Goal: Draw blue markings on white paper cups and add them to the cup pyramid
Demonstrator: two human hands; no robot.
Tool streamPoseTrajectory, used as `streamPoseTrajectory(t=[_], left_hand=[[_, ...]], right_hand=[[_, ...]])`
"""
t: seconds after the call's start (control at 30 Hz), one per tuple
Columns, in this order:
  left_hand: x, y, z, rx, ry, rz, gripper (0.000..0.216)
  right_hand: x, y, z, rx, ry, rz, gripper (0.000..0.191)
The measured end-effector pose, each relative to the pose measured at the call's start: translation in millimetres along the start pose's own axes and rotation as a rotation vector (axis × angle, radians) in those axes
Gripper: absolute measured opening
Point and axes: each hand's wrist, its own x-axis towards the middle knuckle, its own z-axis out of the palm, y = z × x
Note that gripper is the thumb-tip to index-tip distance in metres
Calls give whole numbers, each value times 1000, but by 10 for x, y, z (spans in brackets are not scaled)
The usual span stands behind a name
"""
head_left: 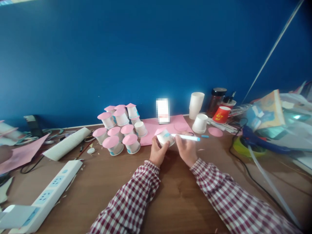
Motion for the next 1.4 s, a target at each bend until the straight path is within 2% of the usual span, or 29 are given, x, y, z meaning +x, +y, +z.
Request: streamPoseTrajectory(t=[0.3,0.47,0.8,1.4], left_hand=[[-16,41,14,-27,-24,-7,49],[-8,30,3,16,-15,-7,50],[-9,18,-7,57,-35,-18,50],[3,-11,-9,89,-36,9,49]], right_hand=[[20,39,-10,11,-5,1,17],[-3,35,-2,51,-53,8,15],[-47,37,14,59,-59,-12,14],[-65,69,32,21,-109,-30,13]])
